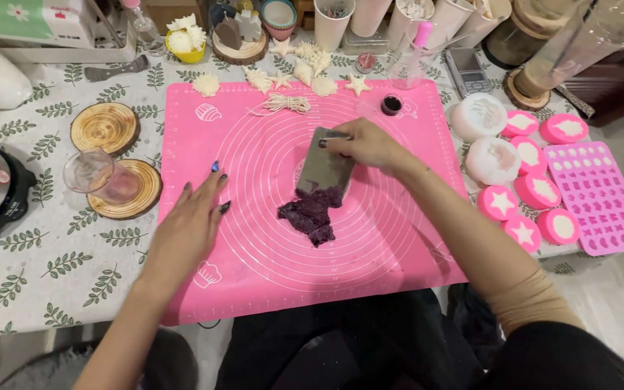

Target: The person pours liquid from a white bottle into their palm and rubs it over a pink silicone work mat, then uses a flat metal scraper to scrape dried dark purple wax residue off the mat, gathering the residue into a pile and picking pieces off the surface by hand.

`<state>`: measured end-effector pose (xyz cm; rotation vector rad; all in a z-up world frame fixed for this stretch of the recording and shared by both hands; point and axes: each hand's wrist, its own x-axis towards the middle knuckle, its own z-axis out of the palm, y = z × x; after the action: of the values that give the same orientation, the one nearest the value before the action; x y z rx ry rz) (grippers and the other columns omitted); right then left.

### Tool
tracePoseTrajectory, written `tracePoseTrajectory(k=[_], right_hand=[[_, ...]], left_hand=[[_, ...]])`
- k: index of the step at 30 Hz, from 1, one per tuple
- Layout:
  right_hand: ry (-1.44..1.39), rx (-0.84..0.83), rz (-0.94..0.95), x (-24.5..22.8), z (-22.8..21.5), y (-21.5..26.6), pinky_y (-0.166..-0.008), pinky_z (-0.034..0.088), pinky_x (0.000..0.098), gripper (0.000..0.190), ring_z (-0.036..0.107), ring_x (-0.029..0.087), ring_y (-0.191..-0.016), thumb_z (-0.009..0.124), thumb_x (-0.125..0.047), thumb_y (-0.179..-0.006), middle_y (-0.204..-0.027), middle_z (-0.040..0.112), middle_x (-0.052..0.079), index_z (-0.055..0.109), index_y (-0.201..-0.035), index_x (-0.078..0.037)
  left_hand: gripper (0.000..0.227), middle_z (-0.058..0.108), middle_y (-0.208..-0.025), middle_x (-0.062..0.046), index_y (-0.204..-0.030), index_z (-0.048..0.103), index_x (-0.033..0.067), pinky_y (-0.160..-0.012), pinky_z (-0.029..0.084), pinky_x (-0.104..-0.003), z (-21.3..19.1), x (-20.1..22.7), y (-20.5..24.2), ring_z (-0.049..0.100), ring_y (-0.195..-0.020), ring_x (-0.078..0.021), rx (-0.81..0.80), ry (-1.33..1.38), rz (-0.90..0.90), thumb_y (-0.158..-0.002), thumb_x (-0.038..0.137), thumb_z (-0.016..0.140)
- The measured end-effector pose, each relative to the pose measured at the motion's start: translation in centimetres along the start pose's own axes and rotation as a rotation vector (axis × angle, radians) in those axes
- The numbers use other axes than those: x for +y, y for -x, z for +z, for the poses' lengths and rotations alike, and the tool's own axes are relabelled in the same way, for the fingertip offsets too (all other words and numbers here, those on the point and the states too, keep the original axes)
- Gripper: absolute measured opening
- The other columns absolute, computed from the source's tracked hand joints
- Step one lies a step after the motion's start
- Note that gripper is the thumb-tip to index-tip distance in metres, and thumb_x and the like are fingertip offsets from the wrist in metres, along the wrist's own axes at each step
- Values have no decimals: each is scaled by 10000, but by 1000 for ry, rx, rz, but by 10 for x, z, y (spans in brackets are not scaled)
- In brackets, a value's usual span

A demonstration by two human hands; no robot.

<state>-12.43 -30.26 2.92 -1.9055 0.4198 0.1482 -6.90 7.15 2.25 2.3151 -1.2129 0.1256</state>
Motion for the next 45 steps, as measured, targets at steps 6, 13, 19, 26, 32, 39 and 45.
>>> tracePoseTrajectory(k=[6, 13, 19, 26, 32, 39, 45], right_hand=[[2, 207, -126, 23, -28, 1, -649, 514, 269, 228, 638, 102, -716, 653, -201, -947, -822, 718, 55, 770, -960, -5], [-41, 193, -115, 24, -16, 30, -598, 440, 233, 222, 573, 61, -682, 669, -223, -939, -794, 683, -11, 769, -965, -27], [-3, 231, -81, -26, -8, -1, -531, 406, 232, 205, 539, 53, -620, 683, -258, -919, -739, 627, -42, 765, -971, -77], [148, 23, -103, -44, 37, -84, -518, 363, 264, 246, 510, 88, -620, 719, -284, -908, -737, 602, -15, 801, -1034, -90], [335, -323, -143, -62, 59, -95, -727, 520, 258, 313, 666, 88, -791, 765, -324, -823, -853, 774, -22, 803, -1080, -150], [386, -280, -184, -61, 60, -91, -774, 548, 303, 271, 679, 97, -810, 756, -340, -864, -863, 766, 13, 819, -1024, -130], [159, -159, -178, -58, 31, -103, -722, 581, 323, 294, 707, 123, -778, 713, -378, -907, -812, 760, 27, 769, -937, -91]], left_hand=[[547, 669, -1283, -215, -1460, 473, 19, -1085, 469, -431, -1, -8, 26, 628, -1235, -349, 4, -152, -101, -936, 116, 594], [532, 663, -1326, -214, -1459, 446, -18, -1162, 415, -499, 7, 29, 9, 619, -1256, -370, 149, 40, 37, -963, 102, 596], [618, 575, -1465, -173, -1587, 204, -25, -1187, 302, -546, 44, 27, -23, 476, -1316, -439, 4, 143, -12, -1045, 89, 479], [697, 535, -1519, -62, -1584, 118, -55, -1224, 181, -534, 42, 13, -2, 438, -1449, -276, 65, -23, -133, -994, 96, 456], [683, 518, -1530, -80, -1566, 201, -36, -1231, 195, -513, 29, 12, 15, 412, -1457, -245, 89, -50, -214, -963, 116, 485], [667, 503, -1537, -97, -1562, 235, -32, -1238, 191, -511, 28, 11, 15, 394, -1467, -249, 94, -58, -220, -970, 146, 484], [653, 504, -1533, -110, -1553, 245, -34, -1241, 204, -515, 23, 13, 16, 396, -1464, -247, 73, -75, -230, -976, 152, 486]])
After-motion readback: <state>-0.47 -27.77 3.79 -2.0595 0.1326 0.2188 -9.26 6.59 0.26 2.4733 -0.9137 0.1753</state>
